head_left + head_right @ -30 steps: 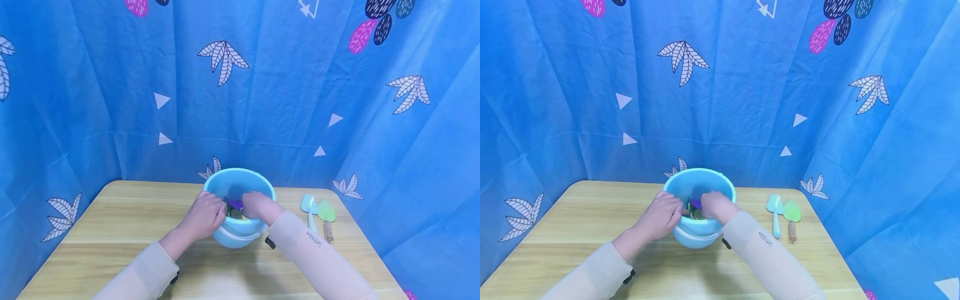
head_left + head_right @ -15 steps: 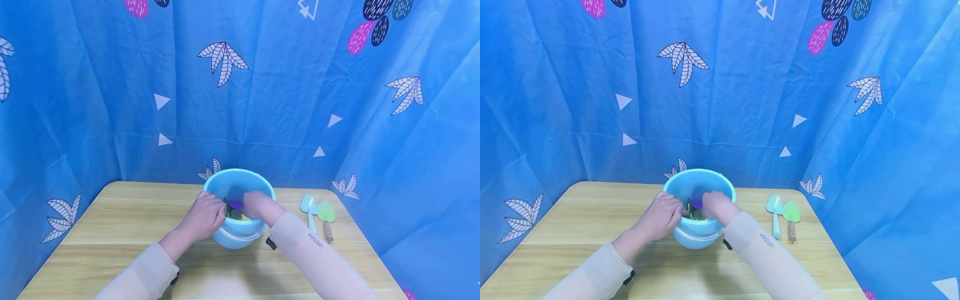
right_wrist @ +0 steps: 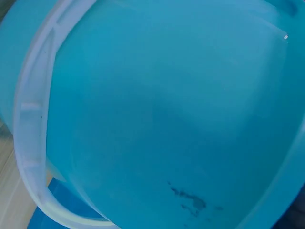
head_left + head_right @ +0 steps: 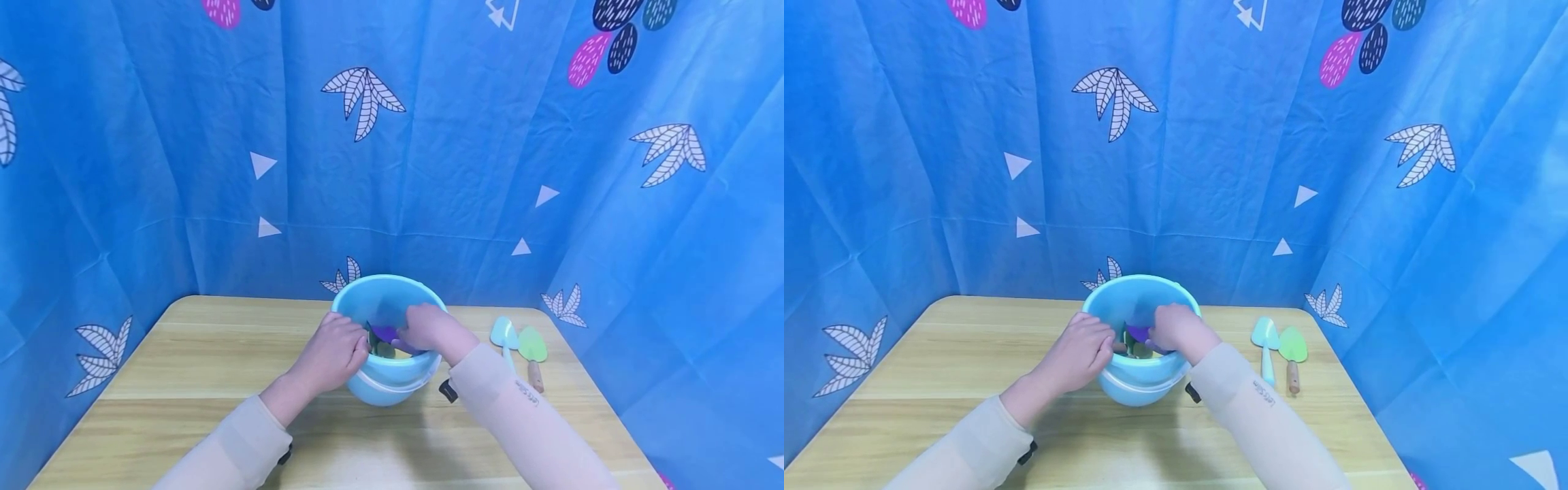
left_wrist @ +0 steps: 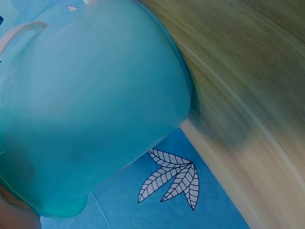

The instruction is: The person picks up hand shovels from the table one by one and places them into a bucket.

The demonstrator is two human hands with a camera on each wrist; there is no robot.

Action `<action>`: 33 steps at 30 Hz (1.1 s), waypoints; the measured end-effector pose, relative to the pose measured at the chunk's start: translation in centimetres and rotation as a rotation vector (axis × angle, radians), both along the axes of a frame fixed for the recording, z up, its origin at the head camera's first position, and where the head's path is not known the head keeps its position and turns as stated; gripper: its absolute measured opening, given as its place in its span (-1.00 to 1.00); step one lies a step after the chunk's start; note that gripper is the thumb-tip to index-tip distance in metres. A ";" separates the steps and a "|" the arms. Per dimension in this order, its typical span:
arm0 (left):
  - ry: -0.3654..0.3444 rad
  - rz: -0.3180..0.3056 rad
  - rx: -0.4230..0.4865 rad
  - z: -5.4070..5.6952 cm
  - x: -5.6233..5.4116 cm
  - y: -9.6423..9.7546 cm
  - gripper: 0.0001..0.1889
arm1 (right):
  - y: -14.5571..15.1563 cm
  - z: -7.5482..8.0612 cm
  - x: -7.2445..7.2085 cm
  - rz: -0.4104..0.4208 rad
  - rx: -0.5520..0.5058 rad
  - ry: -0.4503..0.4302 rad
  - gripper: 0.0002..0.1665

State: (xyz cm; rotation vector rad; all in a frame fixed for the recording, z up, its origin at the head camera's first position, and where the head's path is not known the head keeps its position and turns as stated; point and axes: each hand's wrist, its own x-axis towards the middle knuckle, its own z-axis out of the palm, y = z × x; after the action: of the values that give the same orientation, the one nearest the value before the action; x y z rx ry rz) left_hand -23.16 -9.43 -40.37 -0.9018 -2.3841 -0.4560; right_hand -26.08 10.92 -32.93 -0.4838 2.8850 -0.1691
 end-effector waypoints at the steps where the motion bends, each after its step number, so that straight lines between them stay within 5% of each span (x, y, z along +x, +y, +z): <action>1: -0.002 0.001 0.000 0.0 0.0 0.0 -0.71 | 0.1 0.1 0.0 0.004 -0.003 0.004 -0.70; 23: -0.004 -0.015 0.009 0.3 0.1 0.0 -0.72 | 2.4 1.9 0.5 0.021 -0.137 0.177 -0.54; 33: -0.012 -0.015 0.007 0.3 0.2 -0.1 -0.71 | 4.4 2.9 0.4 -0.023 -0.247 0.218 -0.68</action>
State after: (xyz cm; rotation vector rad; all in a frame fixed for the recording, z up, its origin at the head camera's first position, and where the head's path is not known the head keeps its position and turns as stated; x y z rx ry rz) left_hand -22.92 -9.50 -40.06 -0.9171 -2.3867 -0.4773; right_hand -25.68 15.28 -30.06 -0.5420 3.0988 -0.5117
